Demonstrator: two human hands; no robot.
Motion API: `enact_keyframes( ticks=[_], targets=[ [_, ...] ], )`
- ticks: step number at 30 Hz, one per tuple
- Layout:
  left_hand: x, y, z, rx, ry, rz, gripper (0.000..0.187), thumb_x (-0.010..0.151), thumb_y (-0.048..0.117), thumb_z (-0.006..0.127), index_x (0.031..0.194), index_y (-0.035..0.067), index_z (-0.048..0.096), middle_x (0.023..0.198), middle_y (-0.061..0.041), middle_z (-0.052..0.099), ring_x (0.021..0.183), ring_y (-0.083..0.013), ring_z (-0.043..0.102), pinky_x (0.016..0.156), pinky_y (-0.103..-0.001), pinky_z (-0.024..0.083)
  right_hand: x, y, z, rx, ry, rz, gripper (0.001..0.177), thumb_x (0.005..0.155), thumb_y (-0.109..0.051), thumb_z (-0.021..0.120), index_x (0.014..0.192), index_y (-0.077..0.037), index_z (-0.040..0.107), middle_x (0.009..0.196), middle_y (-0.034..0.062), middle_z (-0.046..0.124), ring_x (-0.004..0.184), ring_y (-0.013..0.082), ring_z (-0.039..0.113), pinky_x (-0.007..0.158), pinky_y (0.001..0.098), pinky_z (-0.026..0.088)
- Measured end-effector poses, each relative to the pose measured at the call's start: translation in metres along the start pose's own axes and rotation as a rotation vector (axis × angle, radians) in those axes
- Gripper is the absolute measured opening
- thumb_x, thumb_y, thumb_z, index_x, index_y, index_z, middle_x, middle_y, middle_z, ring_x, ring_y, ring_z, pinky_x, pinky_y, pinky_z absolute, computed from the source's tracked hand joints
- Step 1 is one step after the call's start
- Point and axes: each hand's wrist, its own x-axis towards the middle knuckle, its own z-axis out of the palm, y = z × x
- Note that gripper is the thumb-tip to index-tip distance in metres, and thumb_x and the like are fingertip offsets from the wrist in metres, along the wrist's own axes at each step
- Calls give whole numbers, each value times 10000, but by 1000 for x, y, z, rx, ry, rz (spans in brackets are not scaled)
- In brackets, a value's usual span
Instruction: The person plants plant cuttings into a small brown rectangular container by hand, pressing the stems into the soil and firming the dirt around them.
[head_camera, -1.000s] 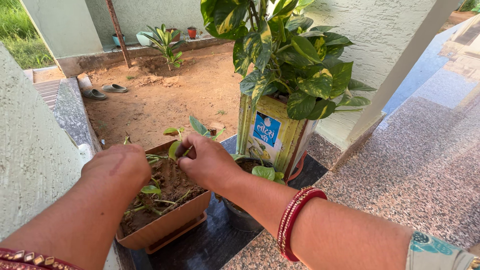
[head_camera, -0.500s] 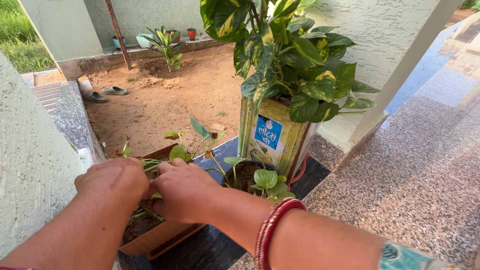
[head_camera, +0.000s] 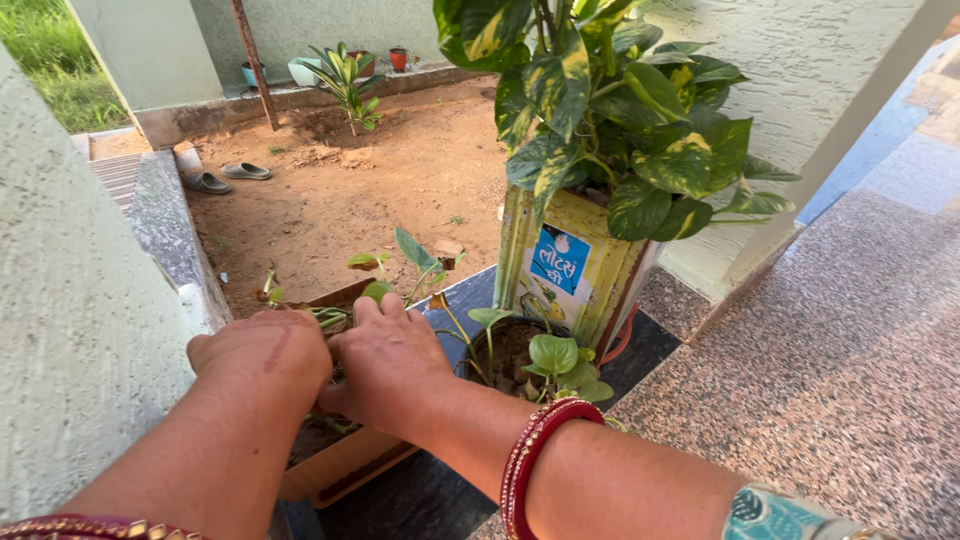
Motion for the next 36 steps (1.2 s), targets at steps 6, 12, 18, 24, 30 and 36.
enact_keyframes(
  ticks=[6,12,18,24,30,36],
  targets=[
    [-5,2,-6,10,-4,8,550,924,253,755,1451,200,608,1521,26,583,1398,-240,562,1085,-465,450,10,-2,8,4,0,76,376,745,-367,797,1060,-163,774,1194,131,564,1219,364,471,1011,481,426],
    [-13,2,-8,7,-7,13,600,904,335,794,1459,210,600,1520,13,585,1406,-245,555,1089,-473,452,5,9,3,114,-8,74,300,750,-369,797,1031,-268,821,1155,120,614,1177,364,517,998,479,454],
    [-6,0,2,25,52,35,457,1001,270,638,1448,177,619,1505,-17,604,1385,-265,582,1078,-493,462,-5,14,-9,121,-14,82,253,745,-399,803,954,-261,843,1017,93,732,1092,348,607,930,466,508],
    [0,-6,3,13,85,26,439,1032,235,539,1460,155,598,1532,-34,570,1387,-283,577,1100,-527,430,0,25,-22,270,-2,221,206,784,-396,759,906,-246,831,959,34,775,977,245,727,866,435,553],
    [0,-8,-1,-46,82,24,419,1025,177,485,1422,154,617,1507,-55,598,1382,-300,579,1114,-516,450,-6,43,-25,174,68,166,241,816,-317,726,1012,-195,795,1055,69,757,1055,262,705,916,421,545],
    [15,-10,9,-67,150,76,413,990,167,514,1372,125,665,1474,-90,633,1334,-313,629,1075,-471,524,-1,27,-23,226,146,55,262,858,-259,649,1081,-194,771,1107,103,701,1124,289,653,978,426,506]
  ],
)
